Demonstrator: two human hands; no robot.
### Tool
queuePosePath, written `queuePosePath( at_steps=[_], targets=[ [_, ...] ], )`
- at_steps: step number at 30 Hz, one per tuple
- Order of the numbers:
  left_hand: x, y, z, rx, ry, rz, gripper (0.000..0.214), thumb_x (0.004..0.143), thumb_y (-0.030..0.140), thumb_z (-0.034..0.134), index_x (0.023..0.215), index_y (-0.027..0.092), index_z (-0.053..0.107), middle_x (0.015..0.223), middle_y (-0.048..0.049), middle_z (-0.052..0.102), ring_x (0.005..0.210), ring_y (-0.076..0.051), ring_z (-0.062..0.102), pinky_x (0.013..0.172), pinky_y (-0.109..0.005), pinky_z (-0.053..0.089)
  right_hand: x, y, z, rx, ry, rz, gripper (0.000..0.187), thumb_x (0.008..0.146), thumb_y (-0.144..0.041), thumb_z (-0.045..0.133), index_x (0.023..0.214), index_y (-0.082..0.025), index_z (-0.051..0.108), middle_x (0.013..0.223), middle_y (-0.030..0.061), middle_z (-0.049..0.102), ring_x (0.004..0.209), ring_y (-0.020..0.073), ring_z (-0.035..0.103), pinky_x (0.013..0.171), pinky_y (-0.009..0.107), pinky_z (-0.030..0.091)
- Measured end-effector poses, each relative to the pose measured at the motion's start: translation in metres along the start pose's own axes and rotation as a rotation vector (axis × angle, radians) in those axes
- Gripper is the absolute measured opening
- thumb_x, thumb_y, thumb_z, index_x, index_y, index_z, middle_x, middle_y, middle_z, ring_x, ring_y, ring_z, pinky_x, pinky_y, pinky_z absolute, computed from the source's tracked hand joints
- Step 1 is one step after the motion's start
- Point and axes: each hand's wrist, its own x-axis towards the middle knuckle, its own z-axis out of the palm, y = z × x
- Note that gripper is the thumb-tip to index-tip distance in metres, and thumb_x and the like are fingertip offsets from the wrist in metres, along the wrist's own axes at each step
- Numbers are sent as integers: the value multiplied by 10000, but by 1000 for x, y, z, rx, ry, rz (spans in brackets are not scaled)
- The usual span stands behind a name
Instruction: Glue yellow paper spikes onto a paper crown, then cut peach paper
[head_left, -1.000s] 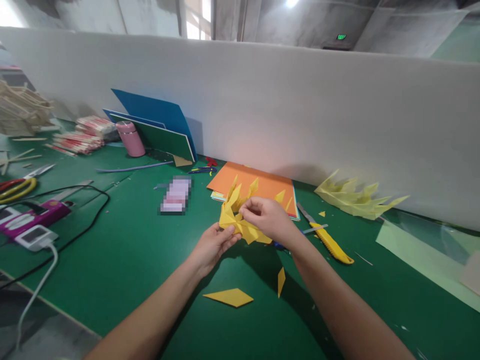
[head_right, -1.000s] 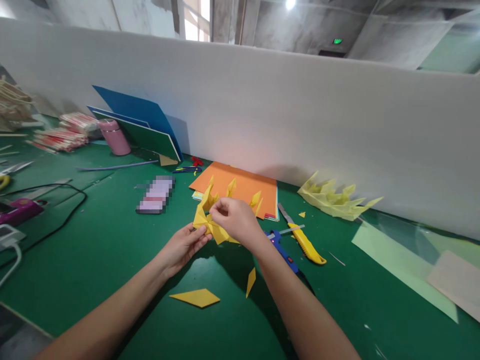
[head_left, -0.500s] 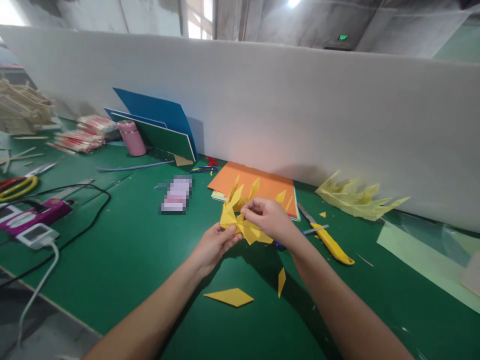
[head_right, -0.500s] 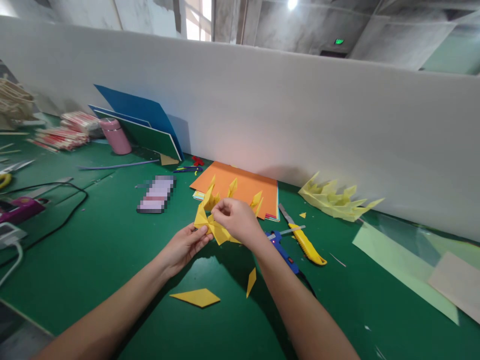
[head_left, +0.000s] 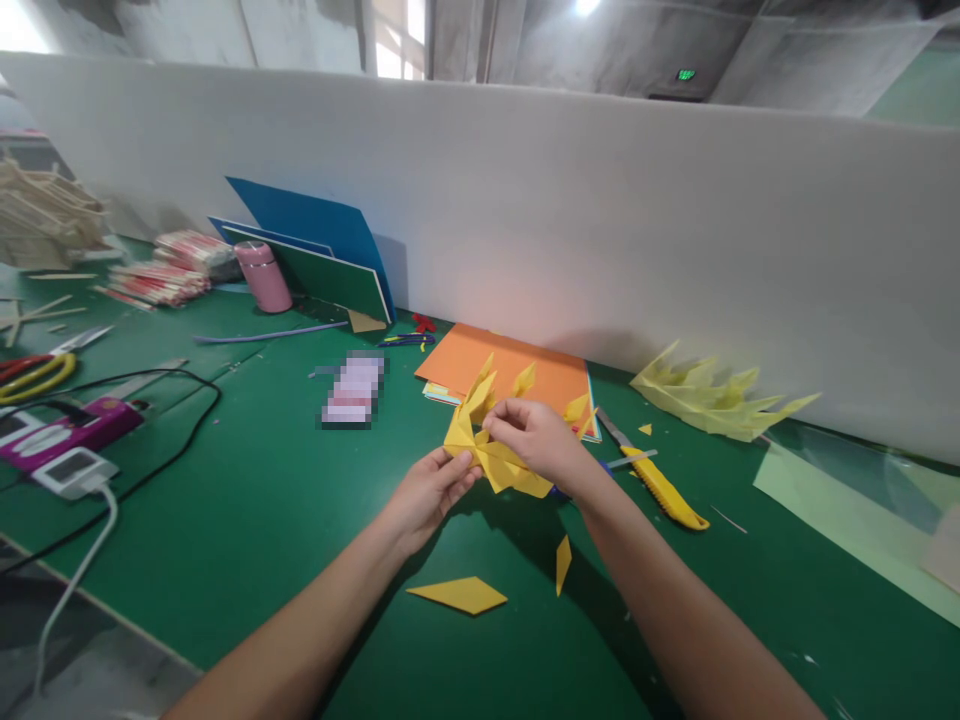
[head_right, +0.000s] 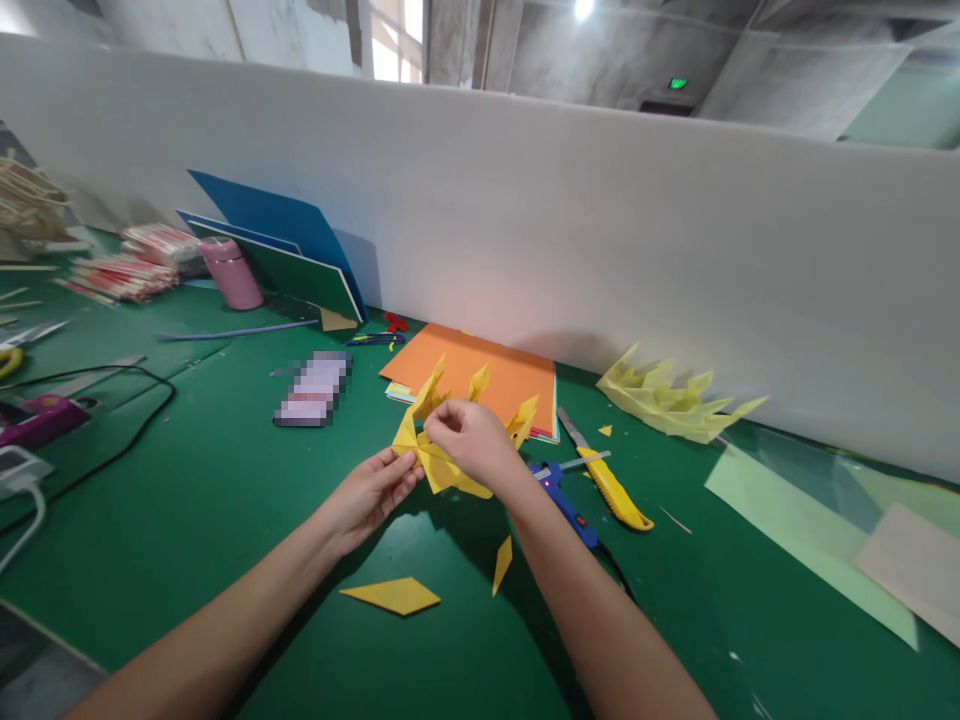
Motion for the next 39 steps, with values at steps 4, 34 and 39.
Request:
queuePosePath(
  at_steps=[4,34,39],
  targets=[
    [-1,1,1,-16,14,-12,156,832,46,584,693,113,600,615,5,626,540,-31,600,572,-90,482,1,0,1,-7,-21,-8,151,704,-337,477,660,-200,521,669,-17,570,636,136,516,618,262,386],
    [4,-6,-1,-10,-15,74,135,752,142,710,689,125,592,571,33,575,503,-30,524,533,-109,444,-1,0,4,-55,-50,27,245,807,-430,485,910,-208,506,591,-62,508,511,117,462,537,250,349],
    [5,-7,-3,4,-34,64,136,738,160,727,708,123,600,573,34,574,493,-26,515,524,-108,439,0,0,1,-105,-49,-7,245,826,-431,487,898,-200,525,722,-6,601,663,155,565,622,280,404]
  ],
)
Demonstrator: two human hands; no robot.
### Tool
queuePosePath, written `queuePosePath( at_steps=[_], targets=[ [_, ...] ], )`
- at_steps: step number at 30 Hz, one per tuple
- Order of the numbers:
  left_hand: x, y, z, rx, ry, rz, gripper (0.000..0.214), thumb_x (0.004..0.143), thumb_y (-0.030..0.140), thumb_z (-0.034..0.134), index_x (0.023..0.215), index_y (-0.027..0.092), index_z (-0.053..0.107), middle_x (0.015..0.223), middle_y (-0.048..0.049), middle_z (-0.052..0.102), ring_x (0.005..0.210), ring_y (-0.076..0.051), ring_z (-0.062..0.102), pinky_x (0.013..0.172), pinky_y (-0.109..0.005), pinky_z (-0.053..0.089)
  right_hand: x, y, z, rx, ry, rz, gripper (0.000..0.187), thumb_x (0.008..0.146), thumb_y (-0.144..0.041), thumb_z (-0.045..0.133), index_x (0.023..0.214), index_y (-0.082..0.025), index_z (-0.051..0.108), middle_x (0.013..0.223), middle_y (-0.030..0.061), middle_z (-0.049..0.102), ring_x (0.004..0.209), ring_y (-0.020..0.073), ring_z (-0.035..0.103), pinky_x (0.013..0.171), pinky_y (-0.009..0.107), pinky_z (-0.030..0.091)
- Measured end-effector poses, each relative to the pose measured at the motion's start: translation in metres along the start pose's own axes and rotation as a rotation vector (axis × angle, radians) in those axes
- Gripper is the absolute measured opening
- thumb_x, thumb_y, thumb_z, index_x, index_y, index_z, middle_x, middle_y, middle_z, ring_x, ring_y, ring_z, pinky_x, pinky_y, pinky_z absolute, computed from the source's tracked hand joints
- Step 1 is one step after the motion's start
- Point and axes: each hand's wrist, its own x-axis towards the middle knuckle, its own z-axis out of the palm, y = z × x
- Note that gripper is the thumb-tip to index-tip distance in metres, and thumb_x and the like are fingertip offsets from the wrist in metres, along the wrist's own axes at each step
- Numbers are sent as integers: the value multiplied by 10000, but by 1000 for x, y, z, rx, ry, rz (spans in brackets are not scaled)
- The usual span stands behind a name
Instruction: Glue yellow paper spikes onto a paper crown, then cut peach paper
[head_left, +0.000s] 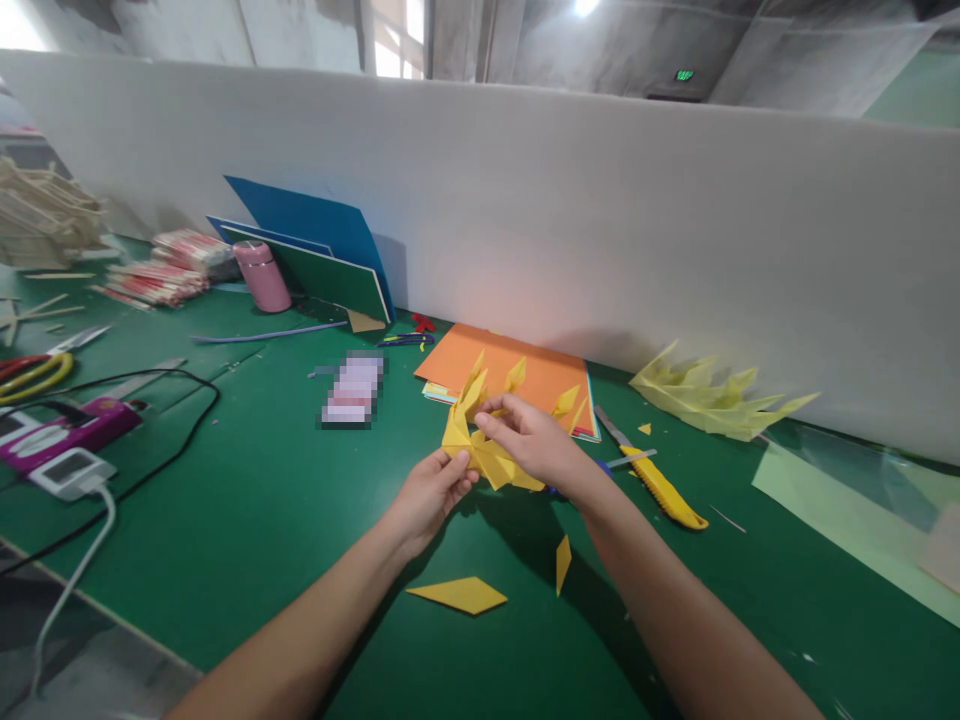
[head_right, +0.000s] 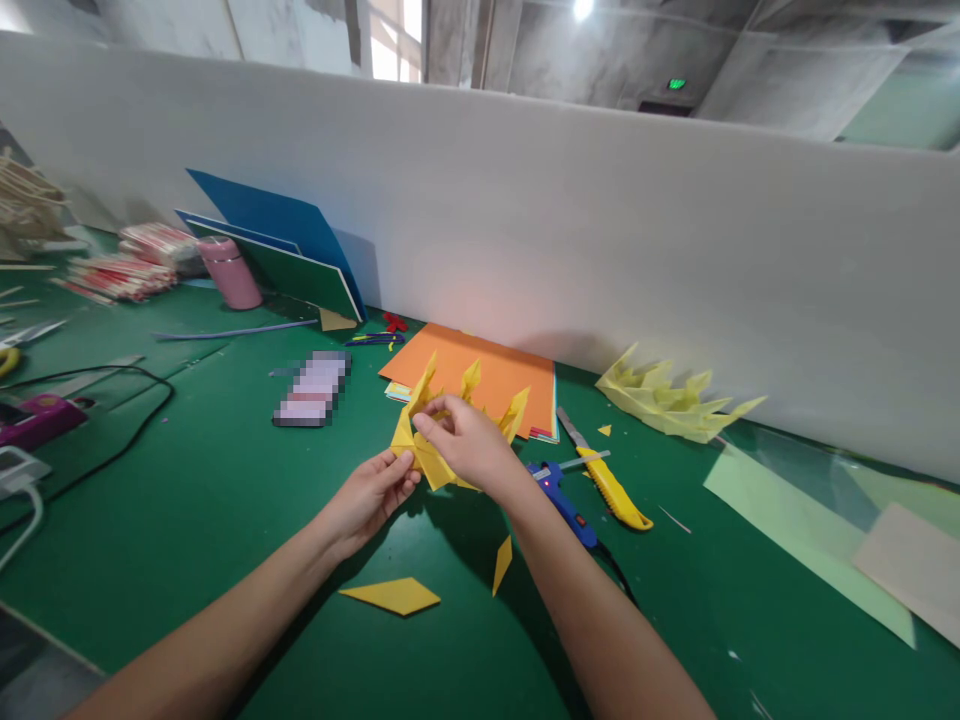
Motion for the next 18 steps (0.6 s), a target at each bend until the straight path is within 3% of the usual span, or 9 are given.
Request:
queuePosePath(
  at_steps=[13,18],
  targets=[
    [0,-2,-2,36,-31,18,177,704,221,759,718,127,609,583,34,578,517,-37,507,552,-129,423,0,3,4,34,-35,-65,204,885,-366,478,933,-180,547,972,75,649,901,189,610,781,322,446],
    [0,-1,-1,31,-20,13,158,720,197,742,712,123,603,576,32,568,505,-36,507,545,-126,421,0,-2,3,-12,6,-41,243,907,-394,454,946,-182,566,995,89,662,924,202,612,817,349,439]
  ],
)
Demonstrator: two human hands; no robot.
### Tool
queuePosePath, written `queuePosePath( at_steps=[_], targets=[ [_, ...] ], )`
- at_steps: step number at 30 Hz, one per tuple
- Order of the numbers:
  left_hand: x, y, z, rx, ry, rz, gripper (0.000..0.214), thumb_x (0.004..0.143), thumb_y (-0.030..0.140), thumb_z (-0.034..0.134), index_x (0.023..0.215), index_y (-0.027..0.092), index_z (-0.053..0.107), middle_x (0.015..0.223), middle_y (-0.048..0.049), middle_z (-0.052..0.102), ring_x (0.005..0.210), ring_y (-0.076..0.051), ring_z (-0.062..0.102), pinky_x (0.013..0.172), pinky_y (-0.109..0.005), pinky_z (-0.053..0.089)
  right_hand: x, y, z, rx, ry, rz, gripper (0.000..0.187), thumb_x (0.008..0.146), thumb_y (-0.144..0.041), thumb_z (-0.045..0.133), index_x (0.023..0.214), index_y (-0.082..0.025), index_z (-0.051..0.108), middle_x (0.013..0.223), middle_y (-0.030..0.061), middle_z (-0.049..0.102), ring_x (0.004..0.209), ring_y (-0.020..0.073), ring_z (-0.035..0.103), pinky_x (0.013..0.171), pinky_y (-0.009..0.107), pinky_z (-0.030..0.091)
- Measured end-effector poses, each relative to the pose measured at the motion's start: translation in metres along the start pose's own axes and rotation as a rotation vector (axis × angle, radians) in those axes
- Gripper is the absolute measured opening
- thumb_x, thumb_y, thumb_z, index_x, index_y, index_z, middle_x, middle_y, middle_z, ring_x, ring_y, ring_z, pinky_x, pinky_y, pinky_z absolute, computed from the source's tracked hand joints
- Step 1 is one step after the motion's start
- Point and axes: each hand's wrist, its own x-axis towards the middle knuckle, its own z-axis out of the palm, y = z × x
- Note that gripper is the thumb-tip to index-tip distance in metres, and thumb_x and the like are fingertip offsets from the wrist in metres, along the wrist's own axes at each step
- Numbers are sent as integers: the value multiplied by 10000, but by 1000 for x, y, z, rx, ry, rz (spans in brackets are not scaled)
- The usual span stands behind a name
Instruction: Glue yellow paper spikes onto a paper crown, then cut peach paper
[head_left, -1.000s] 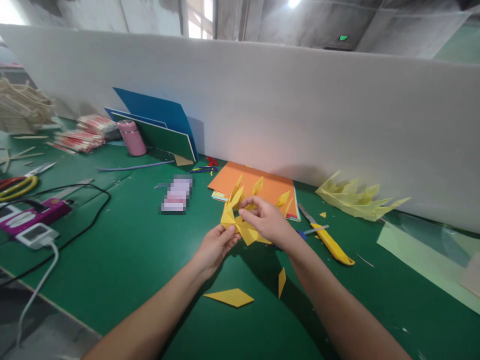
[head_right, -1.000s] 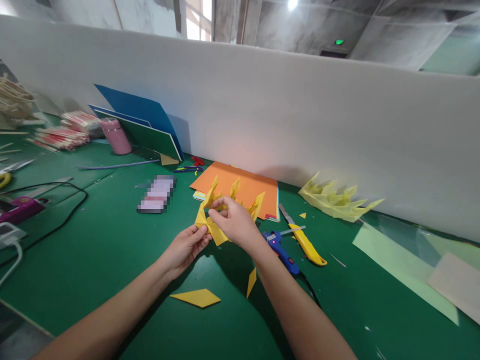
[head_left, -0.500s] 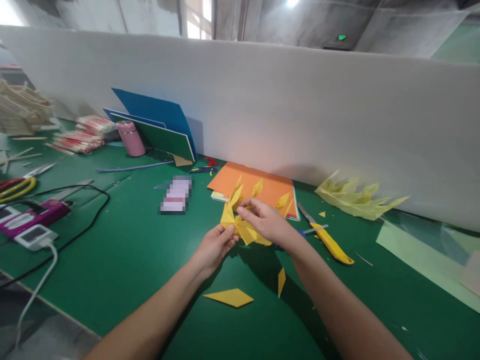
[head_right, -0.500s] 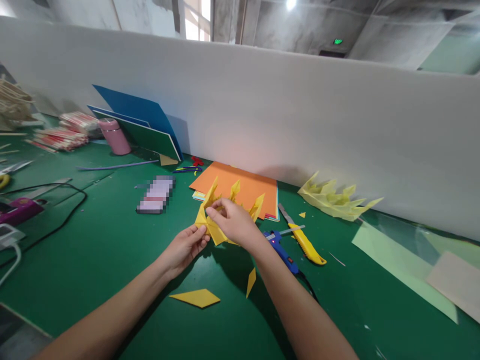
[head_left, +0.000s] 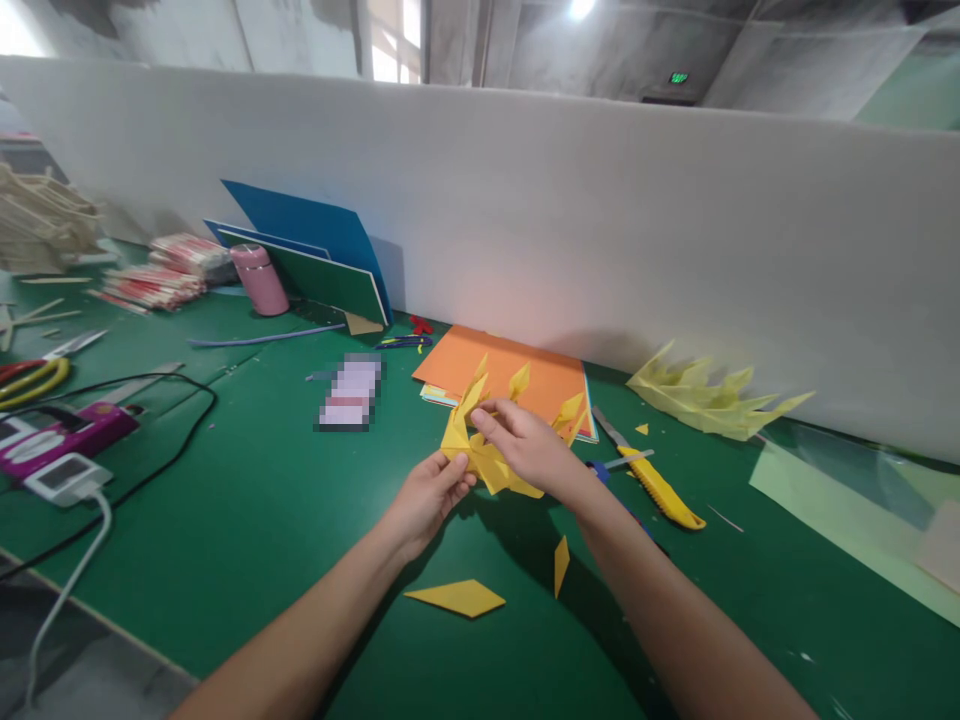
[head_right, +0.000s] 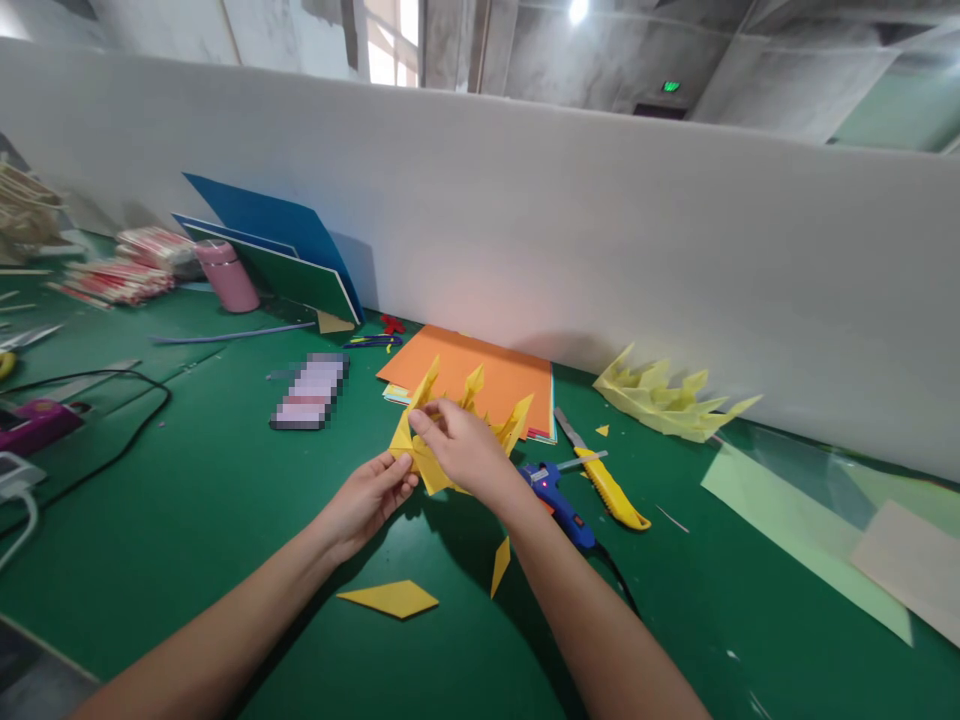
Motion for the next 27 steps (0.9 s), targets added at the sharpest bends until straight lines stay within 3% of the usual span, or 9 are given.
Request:
queuePosePath(
  at_steps=[10,15,20,23,25,27],
  targets=[
    [-1,0,-1,1,-3,21,170,720,205,741,711,129,590,573,29,573,508,-40,511,554,-130,422,-3,0,1,36,-14,-30,279,915,-419,415,948,-183,560,959,69,658,900,196,611,797,330,433],
    [3,-1,-3,32,-4,41,237,681,266,772,745,138,583,540,54,537,451,-29,447,458,-117,365,-8,-7,1,-31,3,-44,301,908,-440,419,1024,-190,540,972,83,671,914,215,627,794,345,439],
    [7,-2,-5,-21,11,112,257,658,215,785,808,127,595,672,25,602,579,-41,537,623,-145,457,-20,-22,-8,-228,147,-85,349,903,-409,425,1155,-180,499,1040,112,673,976,258,614,785,363,428],
    [7,0,-5,-67,67,139,250,672,149,763,835,139,573,700,10,630,609,-58,567,671,-174,472,-37,-24,-17,-274,175,-206,242,901,-355,410,980,-200,577,918,73,690,833,212,627,684,300,421],
    [7,1,-4,-86,107,148,246,698,107,730,864,153,554,696,8,640,597,-61,570,667,-180,473,-53,-19,-23,-360,137,-224,280,903,-352,387,773,-212,592,730,38,670,666,178,597,587,274,380],
    [7,3,-3,-88,117,158,239,724,90,696,893,163,543,690,8,646,579,-61,565,649,-178,472,-69,-8,-29,-434,141,-180,326,898,-369,384,686,-215,577,651,27,644,591,164,566,545,270,350]
  ],
)
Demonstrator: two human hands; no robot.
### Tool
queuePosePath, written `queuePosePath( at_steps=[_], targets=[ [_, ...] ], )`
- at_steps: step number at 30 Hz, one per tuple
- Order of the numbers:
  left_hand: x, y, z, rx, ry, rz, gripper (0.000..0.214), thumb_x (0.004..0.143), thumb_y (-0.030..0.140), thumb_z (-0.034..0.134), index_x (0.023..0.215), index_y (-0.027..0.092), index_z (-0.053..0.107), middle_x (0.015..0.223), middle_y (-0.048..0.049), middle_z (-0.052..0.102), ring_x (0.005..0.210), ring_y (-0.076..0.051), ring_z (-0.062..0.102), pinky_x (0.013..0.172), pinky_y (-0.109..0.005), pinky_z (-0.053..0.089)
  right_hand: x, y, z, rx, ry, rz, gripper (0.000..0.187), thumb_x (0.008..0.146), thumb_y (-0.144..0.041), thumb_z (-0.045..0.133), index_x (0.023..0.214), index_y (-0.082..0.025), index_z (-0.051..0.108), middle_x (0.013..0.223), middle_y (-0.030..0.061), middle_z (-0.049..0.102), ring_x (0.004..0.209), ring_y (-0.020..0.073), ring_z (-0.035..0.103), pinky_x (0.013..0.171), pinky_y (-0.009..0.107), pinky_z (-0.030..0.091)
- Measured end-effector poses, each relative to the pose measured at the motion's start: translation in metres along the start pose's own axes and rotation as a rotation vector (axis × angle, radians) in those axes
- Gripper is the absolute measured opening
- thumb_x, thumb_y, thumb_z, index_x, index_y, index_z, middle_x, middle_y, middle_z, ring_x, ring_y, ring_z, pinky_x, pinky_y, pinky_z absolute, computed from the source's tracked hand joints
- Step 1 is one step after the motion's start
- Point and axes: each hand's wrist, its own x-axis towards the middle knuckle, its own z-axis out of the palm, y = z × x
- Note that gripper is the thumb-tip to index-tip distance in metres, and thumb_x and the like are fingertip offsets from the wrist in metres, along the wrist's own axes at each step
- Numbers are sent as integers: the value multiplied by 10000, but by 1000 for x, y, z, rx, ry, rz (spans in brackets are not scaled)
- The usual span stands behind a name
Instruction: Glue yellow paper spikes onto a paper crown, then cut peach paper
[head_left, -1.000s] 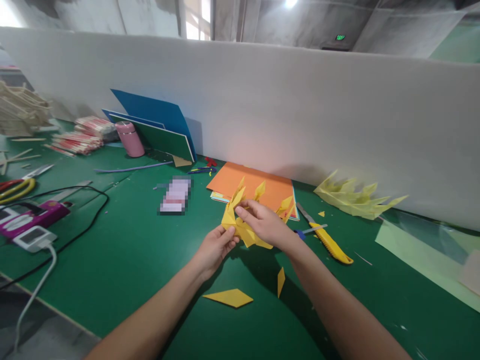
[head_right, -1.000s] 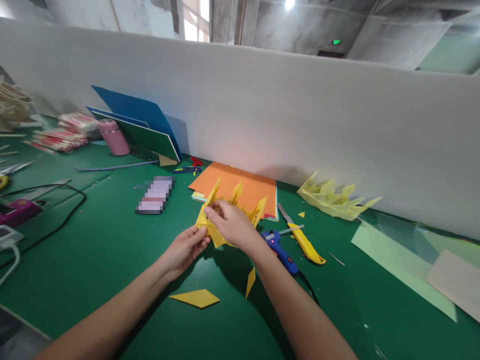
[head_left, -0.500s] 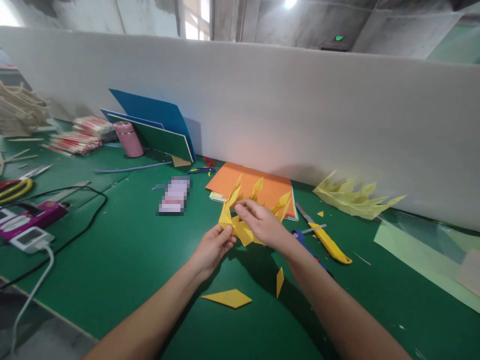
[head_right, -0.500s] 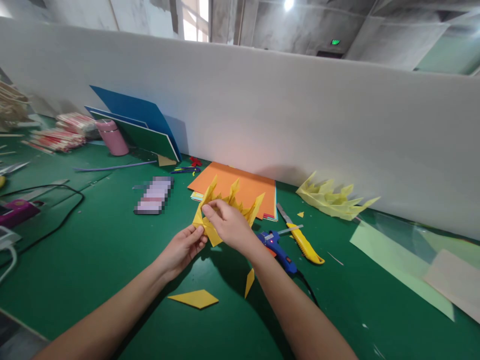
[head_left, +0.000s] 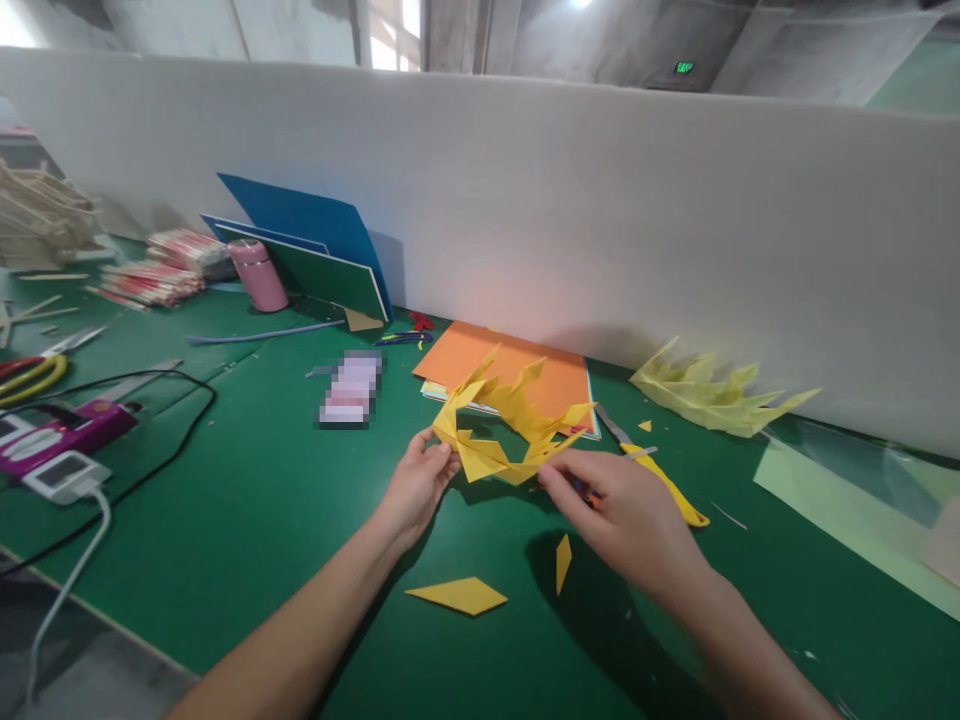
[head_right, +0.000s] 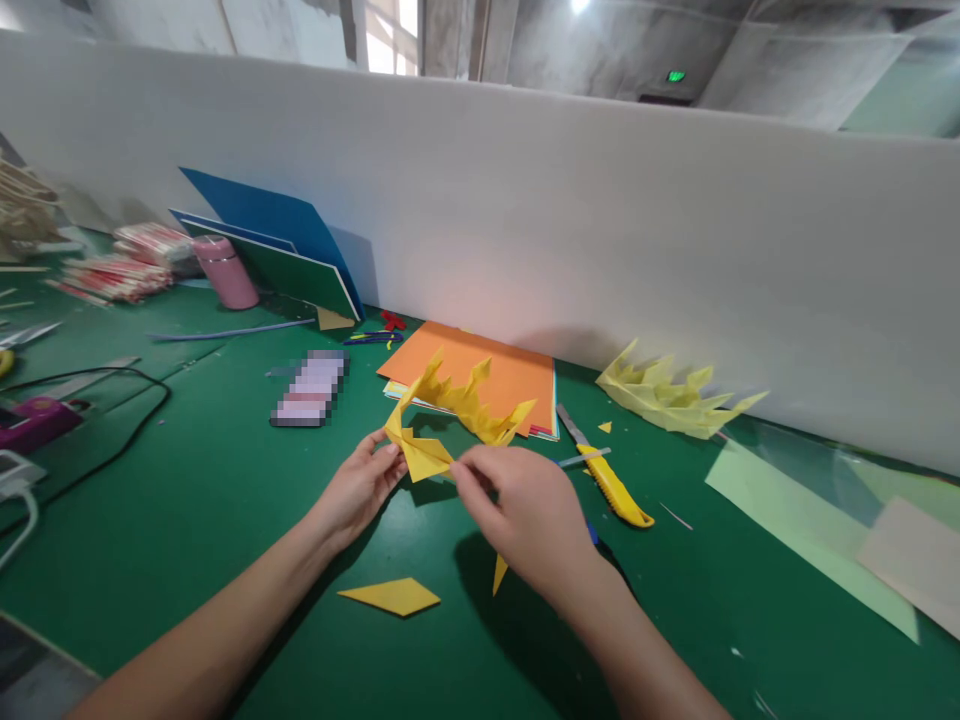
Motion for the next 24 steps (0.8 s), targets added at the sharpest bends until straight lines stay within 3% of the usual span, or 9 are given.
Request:
queuePosePath(
  at_steps=[4,7,11,15,17,20,24],
  targets=[
    [1,1,2,-12,0,6,230,736,91,681,902,173,545,702,9,652,593,-66,580,648,-177,479,-28,37,-2,-121,110,198,343,863,-409,385,641,-226,570,579,26,613,522,165,531,502,275,336],
    [4,1,3,-35,11,20,210,742,76,666,891,174,556,722,12,658,603,-64,590,658,-176,487,-40,68,4,-161,190,317,305,822,-421,394,675,-226,578,686,60,655,589,198,568,521,299,379],
    [9,4,5,-53,17,28,183,726,13,637,853,140,603,815,-30,685,690,-76,624,722,-177,496,-48,95,18,-112,130,445,321,787,-463,428,836,-210,619,857,93,680,709,244,611,584,346,445],
    [11,9,4,-41,122,26,215,692,-47,598,817,127,623,879,-60,699,797,-111,649,802,-207,492,-52,106,28,-47,96,496,377,742,-503,516,913,-190,636,914,116,680,800,275,625,670,380,473],
    [10,12,1,28,144,43,234,679,-30,610,836,142,639,867,-49,706,822,-128,649,834,-234,484,-53,110,28,-13,85,480,369,732,-501,530,905,-198,649,924,113,682,832,281,626,709,389,477],
    [9,16,-5,264,55,114,290,662,12,627,892,180,682,915,-31,713,949,-158,625,913,-257,436,-55,115,24,42,33,441,340,732,-465,513,908,-217,666,926,99,688,850,273,628,738,389,484],
    [12,21,-15,601,124,348,303,605,-23,605,755,217,715,886,-24,691,998,-199,576,956,-261,378,-57,117,21,49,-14,438,359,694,-403,503,940,-206,674,945,102,687,852,267,632,751,388,491]
  ],
)
